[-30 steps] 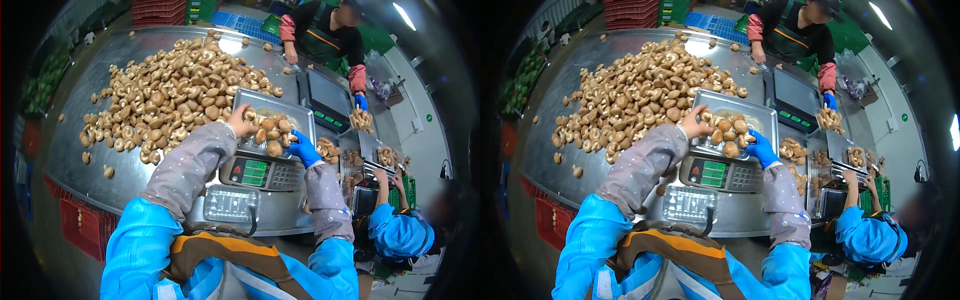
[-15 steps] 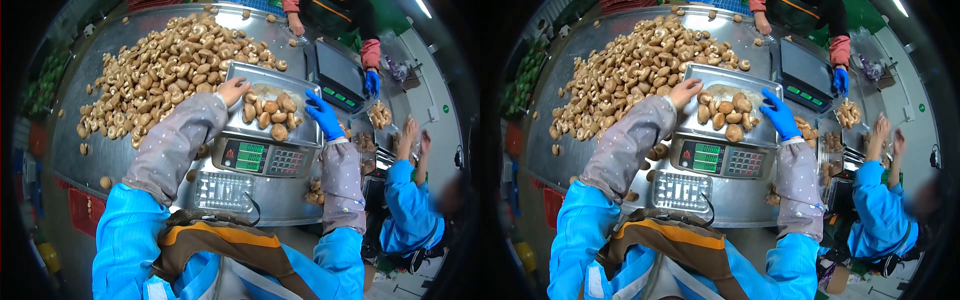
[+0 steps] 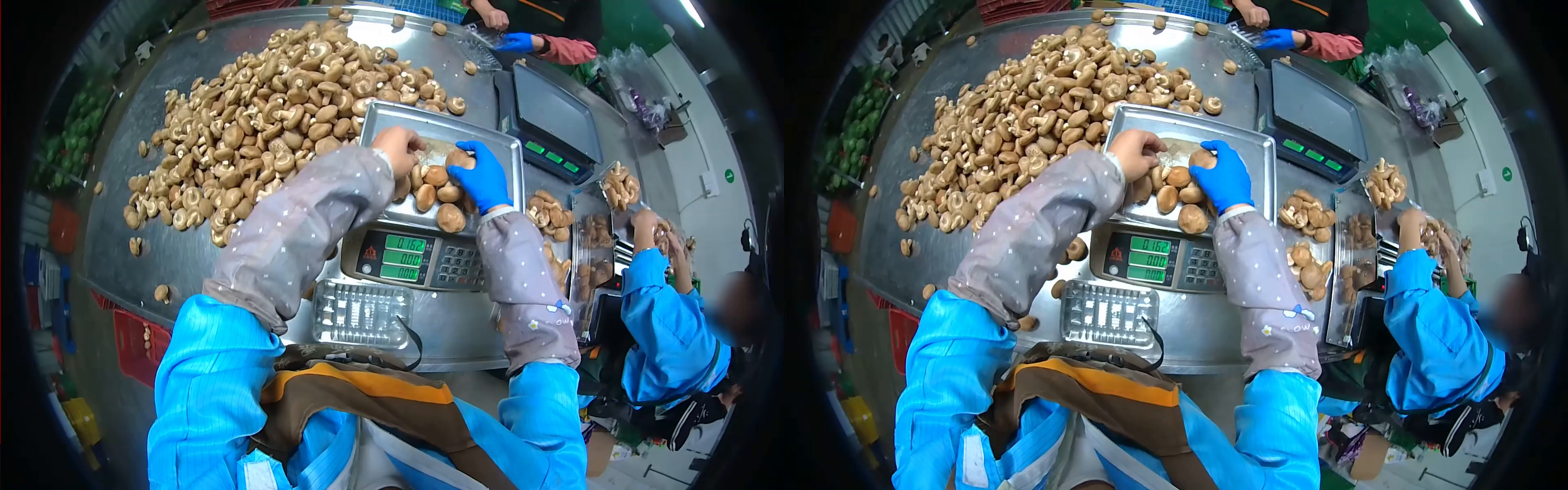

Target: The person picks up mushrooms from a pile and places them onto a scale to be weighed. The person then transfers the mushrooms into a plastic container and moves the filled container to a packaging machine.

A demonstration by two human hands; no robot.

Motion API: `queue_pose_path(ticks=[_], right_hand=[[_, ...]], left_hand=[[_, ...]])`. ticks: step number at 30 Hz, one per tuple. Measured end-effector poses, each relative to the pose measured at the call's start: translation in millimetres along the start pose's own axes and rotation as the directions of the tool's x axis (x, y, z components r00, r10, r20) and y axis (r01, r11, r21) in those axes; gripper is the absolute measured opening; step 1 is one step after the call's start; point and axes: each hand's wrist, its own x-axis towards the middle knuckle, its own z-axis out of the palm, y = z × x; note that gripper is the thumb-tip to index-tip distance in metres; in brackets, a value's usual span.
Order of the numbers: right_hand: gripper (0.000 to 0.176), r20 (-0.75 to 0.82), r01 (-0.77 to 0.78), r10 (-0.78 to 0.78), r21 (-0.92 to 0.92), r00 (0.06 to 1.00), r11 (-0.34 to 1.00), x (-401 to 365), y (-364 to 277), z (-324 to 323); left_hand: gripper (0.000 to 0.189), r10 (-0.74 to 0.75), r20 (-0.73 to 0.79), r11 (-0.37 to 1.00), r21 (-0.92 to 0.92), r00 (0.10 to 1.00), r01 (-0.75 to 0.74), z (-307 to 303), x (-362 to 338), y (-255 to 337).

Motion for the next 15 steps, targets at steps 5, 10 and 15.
queue_pose_path(ticks=[5,10,15], right_hand=[[0.032,-0.192,0.152,-0.103,0.26,0.976,0.953,-8,-4,-24],[0.053,-0.081,0.078,-0.058,0.279,0.995,0.957,-6,8,-21],[0.074,-0.11,0.039,-0.039,-0.004,0.993,0.999,8,19,-19]], left_hand=[[0.027,0.326,-0.458,0.937,0.04,0.827,-0.347,6,-62,22],[0.034,0.55,-0.354,0.829,0.121,0.756,-0.546,40,-104,18],[0.041,0.429,-0.407,0.883,0.0,0.807,-0.469,19,-108,35]])
